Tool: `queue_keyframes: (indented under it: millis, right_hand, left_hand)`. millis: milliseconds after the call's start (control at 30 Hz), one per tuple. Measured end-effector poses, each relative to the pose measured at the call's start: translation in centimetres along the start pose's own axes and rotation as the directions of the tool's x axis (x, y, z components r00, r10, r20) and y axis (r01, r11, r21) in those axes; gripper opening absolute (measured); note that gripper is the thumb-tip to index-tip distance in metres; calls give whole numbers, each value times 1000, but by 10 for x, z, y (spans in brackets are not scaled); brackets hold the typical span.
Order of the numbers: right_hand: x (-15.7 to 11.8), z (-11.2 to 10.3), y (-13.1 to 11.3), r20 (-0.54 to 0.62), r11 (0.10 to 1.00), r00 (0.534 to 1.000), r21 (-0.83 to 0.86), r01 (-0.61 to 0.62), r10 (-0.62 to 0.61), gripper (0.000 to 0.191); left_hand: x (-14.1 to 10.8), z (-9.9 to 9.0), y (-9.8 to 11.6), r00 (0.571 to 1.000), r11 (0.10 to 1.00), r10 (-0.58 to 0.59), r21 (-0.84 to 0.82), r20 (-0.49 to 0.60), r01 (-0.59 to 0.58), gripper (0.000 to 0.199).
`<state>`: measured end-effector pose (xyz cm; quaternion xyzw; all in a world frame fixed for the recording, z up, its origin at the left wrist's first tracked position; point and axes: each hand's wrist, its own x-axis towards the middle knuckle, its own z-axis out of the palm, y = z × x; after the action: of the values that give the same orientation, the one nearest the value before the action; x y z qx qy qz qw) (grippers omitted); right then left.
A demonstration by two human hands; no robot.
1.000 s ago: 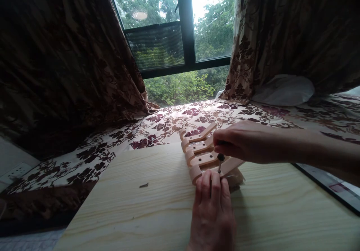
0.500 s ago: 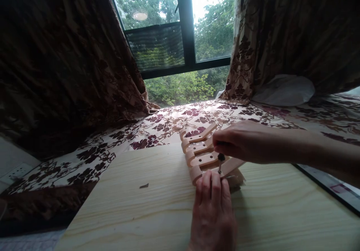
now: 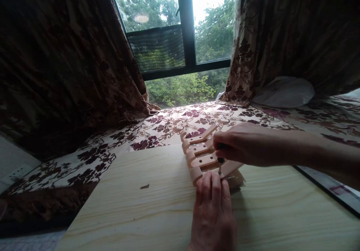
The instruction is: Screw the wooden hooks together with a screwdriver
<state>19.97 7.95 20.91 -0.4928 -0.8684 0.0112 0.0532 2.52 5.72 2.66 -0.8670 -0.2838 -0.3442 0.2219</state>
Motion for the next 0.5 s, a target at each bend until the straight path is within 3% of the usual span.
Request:
queue_keyframes:
  millis: [233,367,500]
  right_hand:
    - [-1,10,2,-73,986,992,-121,-112,104,21]
    - [-4,2,2,-61,998,998,-60,-35,31,13]
    - [-3,5,2,-51,1000,999,-12,15,-15,19]
  left_hand:
    - [0,0,1,1000,1000,-3,2,-7,3,47]
    - [1,0,0,1000,1000,-2,-4,6,2,48]
    - [0,-1,0,1000,1000,9,-8,7,-9,48]
